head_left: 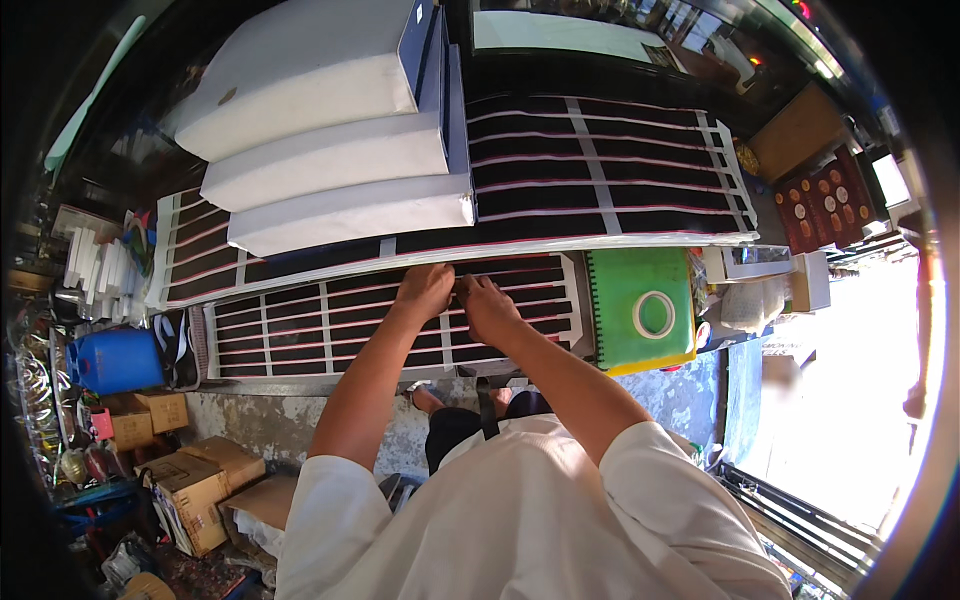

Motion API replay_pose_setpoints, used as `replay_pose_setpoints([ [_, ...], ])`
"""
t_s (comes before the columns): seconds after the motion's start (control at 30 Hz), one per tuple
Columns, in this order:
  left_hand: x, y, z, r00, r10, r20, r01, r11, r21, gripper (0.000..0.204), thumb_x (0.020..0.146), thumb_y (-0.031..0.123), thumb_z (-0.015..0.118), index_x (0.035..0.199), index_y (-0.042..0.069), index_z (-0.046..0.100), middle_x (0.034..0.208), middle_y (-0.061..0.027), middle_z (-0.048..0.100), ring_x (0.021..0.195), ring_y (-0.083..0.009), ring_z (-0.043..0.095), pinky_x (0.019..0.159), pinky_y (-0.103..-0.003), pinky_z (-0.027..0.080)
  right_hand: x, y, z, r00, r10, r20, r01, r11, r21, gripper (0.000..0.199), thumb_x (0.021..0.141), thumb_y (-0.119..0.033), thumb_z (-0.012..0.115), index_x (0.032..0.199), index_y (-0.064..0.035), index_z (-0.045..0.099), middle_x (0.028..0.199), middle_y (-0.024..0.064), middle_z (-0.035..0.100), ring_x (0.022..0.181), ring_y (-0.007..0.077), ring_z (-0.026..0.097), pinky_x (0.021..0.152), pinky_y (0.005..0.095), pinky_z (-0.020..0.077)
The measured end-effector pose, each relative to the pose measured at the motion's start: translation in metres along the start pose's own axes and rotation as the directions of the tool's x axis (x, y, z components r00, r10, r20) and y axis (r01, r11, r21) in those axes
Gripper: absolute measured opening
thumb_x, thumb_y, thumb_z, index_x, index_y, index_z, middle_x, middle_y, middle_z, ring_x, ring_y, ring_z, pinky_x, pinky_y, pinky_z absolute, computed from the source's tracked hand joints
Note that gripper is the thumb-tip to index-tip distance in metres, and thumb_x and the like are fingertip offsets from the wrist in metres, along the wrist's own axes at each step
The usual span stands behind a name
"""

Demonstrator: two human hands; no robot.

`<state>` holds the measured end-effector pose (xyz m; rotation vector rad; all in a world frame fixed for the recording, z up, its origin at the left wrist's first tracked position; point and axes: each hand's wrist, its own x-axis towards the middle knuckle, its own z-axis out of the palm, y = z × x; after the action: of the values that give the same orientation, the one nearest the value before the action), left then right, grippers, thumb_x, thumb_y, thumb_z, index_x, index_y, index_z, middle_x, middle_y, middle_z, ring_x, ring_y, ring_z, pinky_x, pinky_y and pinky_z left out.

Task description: The person assembles a metal grille by hand, aligning and pressing white strips into the frame. They repeatedly adjust the strips to fit the slots and smooth them into place.

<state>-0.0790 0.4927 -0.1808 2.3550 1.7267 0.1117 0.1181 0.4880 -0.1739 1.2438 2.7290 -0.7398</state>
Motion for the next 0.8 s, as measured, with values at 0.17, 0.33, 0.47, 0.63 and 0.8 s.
replay_pose_setpoints([
  [0.17, -0.005, -0.014, 0.000, 1.000, 0.012, 0.018, -0.011, 1.000, -0.008, 0.018, 0.081, 0.007, 0.082, 0.095, -0.002, 0.074, 0.105, -0.0208, 0.075, 0.102, -0.0413, 0.077, 0.088, -0.051, 0.064, -0.002, -0.003, -0.002, 0.996, -0.026, -0.085, 0.025, 1.000, -0.012, 0.067, 0.079, -0.004, 0.083, 0.143, -0.0010, 0.062, 0.144, 0.0138, 0.057, 0.138, 0.0364, 0.059, 0.111, 0.0463, 0.0608],
  [0.33, 0.003, -0.011, 0.006, 0.999, 0.039, 0.028, -0.041, 0.997, 0.069, 0.016, 0.082, 0.005, 0.079, 0.097, -0.001, 0.075, 0.102, -0.0198, 0.077, 0.098, -0.0403, 0.078, 0.087, -0.050, 0.065, 0.002, -0.003, 0.002, 0.999, -0.004, -0.048, 0.005, 1.000, 0.008, 0.067, 0.078, -0.007, 0.085, 0.141, 0.0011, 0.063, 0.145, 0.0142, 0.057, 0.140, 0.0361, 0.057, 0.118, 0.0473, 0.0549],
  [0.47, 0.003, -0.008, 0.006, 0.999, 0.030, 0.016, -0.031, 0.999, 0.043, 0.017, 0.082, 0.006, 0.079, 0.097, 0.000, 0.076, 0.102, -0.0197, 0.077, 0.098, -0.0408, 0.079, 0.087, -0.050, 0.065, 0.002, -0.002, 0.002, 0.999, -0.005, -0.046, 0.005, 1.000, 0.013, 0.061, 0.082, -0.006, 0.080, 0.140, 0.0014, 0.064, 0.145, 0.0149, 0.056, 0.140, 0.0362, 0.057, 0.118, 0.0476, 0.0543],
  [0.63, 0.004, -0.003, 0.008, 1.000, 0.020, 0.005, -0.020, 0.999, 0.034, 0.021, 0.081, 0.009, 0.084, 0.098, -0.001, 0.075, 0.103, -0.0197, 0.077, 0.099, -0.0415, 0.078, 0.088, -0.050, 0.065, 0.003, -0.002, 0.003, 1.000, 0.010, -0.022, -0.010, 1.000, -0.011, 0.058, 0.085, -0.006, 0.078, 0.140, 0.0017, 0.064, 0.147, 0.0150, 0.055, 0.140, 0.0362, 0.056, 0.118, 0.0475, 0.0544],
  [0.8, 0.002, -0.004, 0.006, 0.999, -0.032, 0.028, 0.033, 0.999, -0.034, 0.028, 0.078, 0.011, 0.090, 0.097, -0.001, 0.074, 0.102, -0.0203, 0.077, 0.099, -0.0425, 0.078, 0.087, -0.051, 0.064, 0.000, -0.004, 0.001, 0.999, 0.008, -0.054, -0.007, 1.000, 0.010, 0.062, 0.082, -0.003, 0.079, 0.142, -0.0017, 0.064, 0.146, 0.0142, 0.056, 0.139, 0.0370, 0.058, 0.113, 0.0462, 0.0598],
])
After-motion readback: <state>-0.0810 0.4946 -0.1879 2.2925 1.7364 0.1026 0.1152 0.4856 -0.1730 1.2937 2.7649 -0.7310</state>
